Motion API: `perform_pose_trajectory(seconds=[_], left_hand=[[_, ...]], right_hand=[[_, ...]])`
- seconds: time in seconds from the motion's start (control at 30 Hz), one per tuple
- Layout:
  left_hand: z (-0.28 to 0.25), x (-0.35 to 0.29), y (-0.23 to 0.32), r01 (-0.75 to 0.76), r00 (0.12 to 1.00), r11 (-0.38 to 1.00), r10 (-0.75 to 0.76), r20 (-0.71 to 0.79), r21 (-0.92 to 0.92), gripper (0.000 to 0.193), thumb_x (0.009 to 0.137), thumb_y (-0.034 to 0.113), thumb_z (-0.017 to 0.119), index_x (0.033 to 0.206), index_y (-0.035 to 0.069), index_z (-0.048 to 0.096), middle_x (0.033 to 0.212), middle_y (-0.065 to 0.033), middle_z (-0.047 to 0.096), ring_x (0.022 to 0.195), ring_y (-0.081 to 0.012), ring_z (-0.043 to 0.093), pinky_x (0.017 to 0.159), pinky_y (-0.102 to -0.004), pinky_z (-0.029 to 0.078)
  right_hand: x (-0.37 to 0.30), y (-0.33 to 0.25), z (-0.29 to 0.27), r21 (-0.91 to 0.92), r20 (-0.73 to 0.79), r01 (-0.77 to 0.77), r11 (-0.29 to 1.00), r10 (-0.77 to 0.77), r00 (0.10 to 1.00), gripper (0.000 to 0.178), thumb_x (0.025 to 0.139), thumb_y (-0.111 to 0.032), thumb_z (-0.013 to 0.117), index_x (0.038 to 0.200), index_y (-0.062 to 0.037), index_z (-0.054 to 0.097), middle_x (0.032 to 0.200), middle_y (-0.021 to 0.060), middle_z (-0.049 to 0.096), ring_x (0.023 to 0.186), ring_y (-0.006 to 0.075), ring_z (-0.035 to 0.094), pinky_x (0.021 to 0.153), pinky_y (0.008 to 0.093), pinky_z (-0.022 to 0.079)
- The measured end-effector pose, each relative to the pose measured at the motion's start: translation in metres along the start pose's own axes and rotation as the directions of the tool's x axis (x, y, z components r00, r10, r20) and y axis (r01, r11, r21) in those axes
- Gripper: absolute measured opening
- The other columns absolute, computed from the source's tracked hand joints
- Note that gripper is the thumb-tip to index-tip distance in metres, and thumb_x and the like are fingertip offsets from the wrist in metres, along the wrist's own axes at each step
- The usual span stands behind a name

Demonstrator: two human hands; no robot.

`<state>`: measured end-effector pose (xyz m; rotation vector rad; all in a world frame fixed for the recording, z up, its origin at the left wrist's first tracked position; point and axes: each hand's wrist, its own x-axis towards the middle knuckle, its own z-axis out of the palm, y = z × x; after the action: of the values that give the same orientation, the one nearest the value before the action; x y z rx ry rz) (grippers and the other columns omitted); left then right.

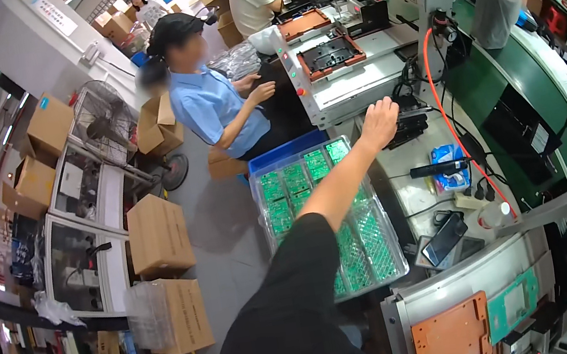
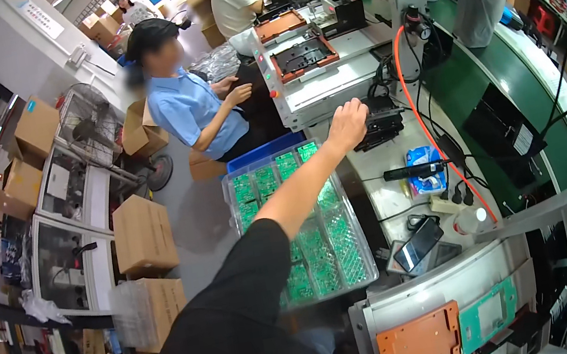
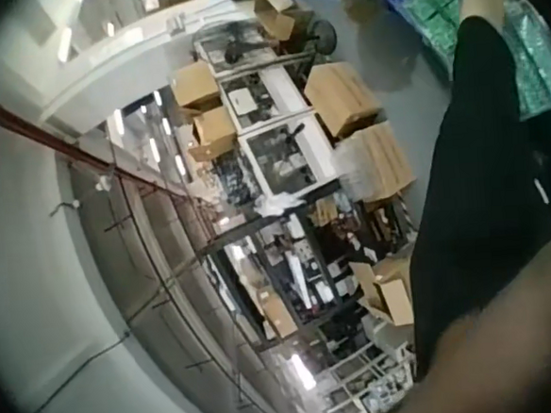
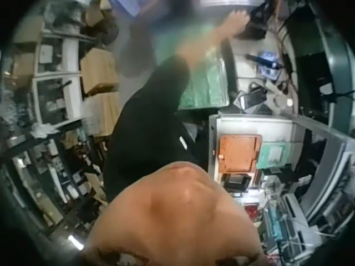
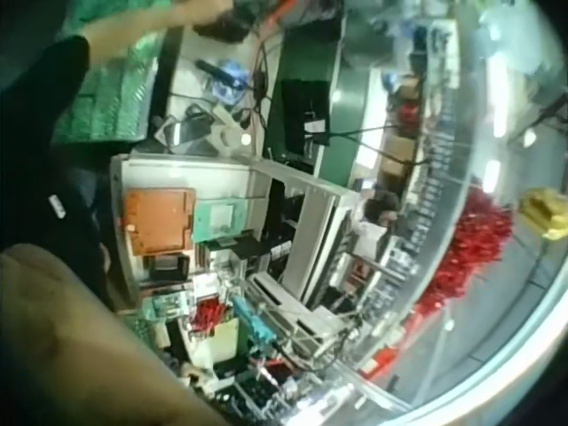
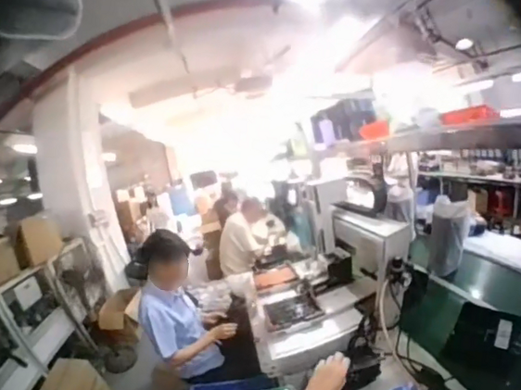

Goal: Assembling electronic components onto circuit boards and using a testing fixture and electric screwdriver.

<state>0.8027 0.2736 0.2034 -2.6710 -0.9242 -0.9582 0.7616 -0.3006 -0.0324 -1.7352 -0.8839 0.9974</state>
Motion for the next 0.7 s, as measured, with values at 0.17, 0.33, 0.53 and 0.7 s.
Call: perform_pose_trajectory(seconds=[0.17,0.33,0.53,0.7], left_hand=[[-0.113,-0.038,0.085,-0.166,0.984,0.79,0.096,-0.148,-0.59,0.031,0.063,-0.001,0.065,0.092,0.007,0.058,0.095,-0.0094,0.064,0.094,-0.0281,0.062,0.081,-0.0385,0.045],[-0.22,-0.105,0.134,-0.169,0.954,0.502,0.298,-0.014,-0.848,0.039,0.06,-0.009,0.062,0.097,0.005,0.063,0.108,-0.0106,0.069,0.099,-0.0297,0.066,0.086,-0.0404,0.049],[-0.226,-0.153,0.17,-0.586,0.61,0.378,0.788,-0.083,-0.717,0.031,0.077,0.003,0.06,0.107,0.009,0.065,0.117,-0.0057,0.066,0.112,-0.0226,0.061,0.095,-0.0411,0.046],[-0.212,-0.156,0.152,-0.504,0.401,0.439,0.882,0.249,-0.744,0.041,0.079,0.011,0.067,0.12,0.011,0.062,0.133,-0.0089,0.057,0.13,-0.0269,0.048,0.107,-0.0472,0.036]], right_hand=[[0.0,0.009,0.013,0.022,-0.096,0.114,0.993,-0.111,0.989,0.017,0.094,-0.012,0.053,0.096,0.0006,0.065,0.079,0.0102,0.064,0.072,0.0189,0.061,0.068,0.0337,0.05],[-0.217,0.001,0.091,0.07,-0.456,-0.067,0.995,0.091,0.885,0.018,0.095,-0.01,0.05,0.094,0.0021,0.063,0.075,0.0081,0.062,0.069,0.017,0.06,0.065,0.0323,0.049],[-0.198,-0.108,0.135,0.378,-0.541,-0.379,0.845,0.534,0.65,0.02,0.087,-0.003,0.055,0.103,-0.001,0.066,0.083,0.0071,0.069,0.077,0.0134,0.066,0.072,0.027,0.052],[-0.218,-0.11,0.201,0.554,-0.601,-0.32,0.768,0.636,0.485,0.021,0.087,-0.003,0.059,0.107,-0.0024,0.065,0.08,0.0049,0.066,0.079,0.0099,0.063,0.073,0.0258,0.05]])
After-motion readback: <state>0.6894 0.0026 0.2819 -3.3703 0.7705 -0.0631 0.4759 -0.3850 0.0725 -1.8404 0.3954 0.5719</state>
